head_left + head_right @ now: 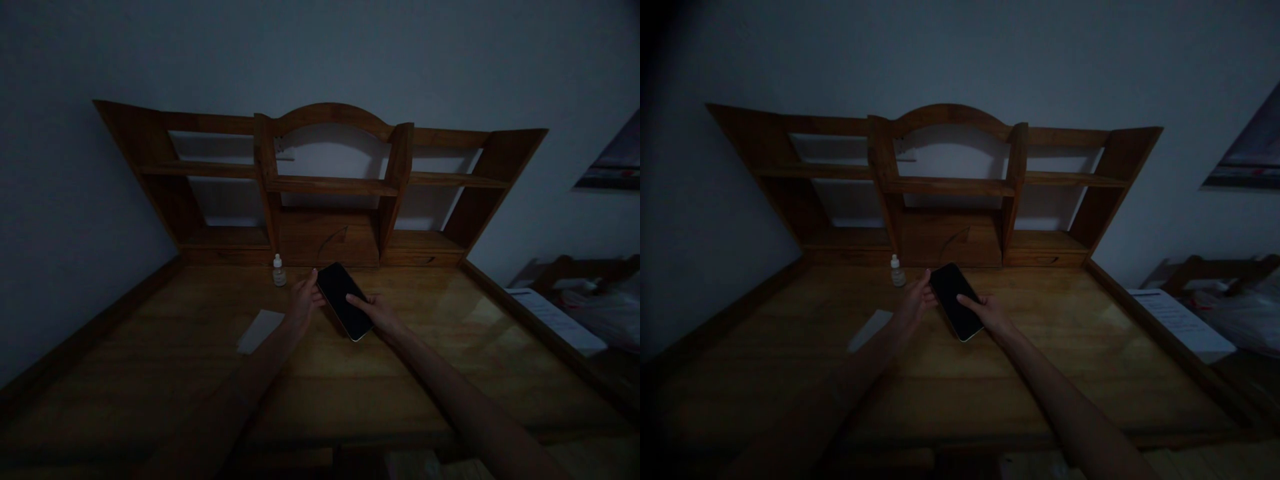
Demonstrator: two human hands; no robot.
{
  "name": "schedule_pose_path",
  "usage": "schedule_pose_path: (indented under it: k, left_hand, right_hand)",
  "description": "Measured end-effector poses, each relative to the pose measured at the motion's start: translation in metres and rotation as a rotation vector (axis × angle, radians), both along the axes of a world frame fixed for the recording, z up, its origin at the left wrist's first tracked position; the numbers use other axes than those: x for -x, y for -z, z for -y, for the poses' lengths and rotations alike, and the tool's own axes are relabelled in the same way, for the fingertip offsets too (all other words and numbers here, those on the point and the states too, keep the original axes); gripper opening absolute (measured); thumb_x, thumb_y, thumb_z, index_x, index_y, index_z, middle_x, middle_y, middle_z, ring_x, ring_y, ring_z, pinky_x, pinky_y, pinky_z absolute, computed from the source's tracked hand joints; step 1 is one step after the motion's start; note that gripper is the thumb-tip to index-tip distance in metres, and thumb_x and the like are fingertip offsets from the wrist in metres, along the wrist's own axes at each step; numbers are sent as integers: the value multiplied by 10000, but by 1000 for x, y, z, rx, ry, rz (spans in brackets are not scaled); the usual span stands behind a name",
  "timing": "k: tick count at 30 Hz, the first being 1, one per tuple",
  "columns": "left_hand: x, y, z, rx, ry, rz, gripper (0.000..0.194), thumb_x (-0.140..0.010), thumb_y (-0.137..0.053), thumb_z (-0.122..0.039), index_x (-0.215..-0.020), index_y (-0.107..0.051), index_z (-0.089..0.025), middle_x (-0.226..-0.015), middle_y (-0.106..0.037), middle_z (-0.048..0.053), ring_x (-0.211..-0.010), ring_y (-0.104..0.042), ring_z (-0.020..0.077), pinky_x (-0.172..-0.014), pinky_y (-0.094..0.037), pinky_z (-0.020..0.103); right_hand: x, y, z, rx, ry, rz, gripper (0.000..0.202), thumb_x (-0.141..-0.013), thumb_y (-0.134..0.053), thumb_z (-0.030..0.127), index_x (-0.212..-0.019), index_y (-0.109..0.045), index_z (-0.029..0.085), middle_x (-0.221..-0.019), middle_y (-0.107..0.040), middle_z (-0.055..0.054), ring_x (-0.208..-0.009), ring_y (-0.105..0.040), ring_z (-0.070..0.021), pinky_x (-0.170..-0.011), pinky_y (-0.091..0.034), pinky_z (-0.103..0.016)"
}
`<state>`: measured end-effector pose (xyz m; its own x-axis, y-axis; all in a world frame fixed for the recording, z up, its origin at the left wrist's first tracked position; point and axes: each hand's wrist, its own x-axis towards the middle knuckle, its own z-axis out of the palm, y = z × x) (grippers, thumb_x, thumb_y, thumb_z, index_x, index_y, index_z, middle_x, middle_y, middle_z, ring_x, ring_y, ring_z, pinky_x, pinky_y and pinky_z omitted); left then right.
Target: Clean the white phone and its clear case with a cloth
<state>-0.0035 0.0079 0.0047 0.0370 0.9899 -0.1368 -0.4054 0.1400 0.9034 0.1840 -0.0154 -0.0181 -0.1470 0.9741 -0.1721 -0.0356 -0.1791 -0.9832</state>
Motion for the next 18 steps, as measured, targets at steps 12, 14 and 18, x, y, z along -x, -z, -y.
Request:
schedule_pose_path:
  k: [12, 14, 18]
  left_hand:
    - [1, -3, 4, 124, -49, 78, 303, -901, -572, -398, -896, -666, -110, -854, -732, 137, -653, -679, 198, -636, -507, 314]
    - [1, -3, 4, 136, -40, 82, 300, -905, -566, -394, -897, -667, -112, -846, -732, 137, -647, -678, 195, -634, -506, 311]
    - [3, -3, 3, 176, -23, 85, 292, -924, -537, -379, -879, -653, -116, -807, -728, 125, -624, -669, 182, -627, -505, 300]
  right_hand:
    - [3, -2, 5, -92, -17, 121, 451, -689, -778, 568, -729, -720, 122, -608, -642, -35, -472, -521, -100, -449, -354, -223]
    - [3, -3, 6, -107, -16, 139, 450, -688, -777, 567, -712, -711, 123, -603, -635, -34, -476, -521, -102, -453, -355, -224]
    - [4, -6, 8, -135, -20, 188, 462, -693, -755, 580, -678, -698, 122, -597, -636, -44, -483, -529, -118, -454, -364, -236]
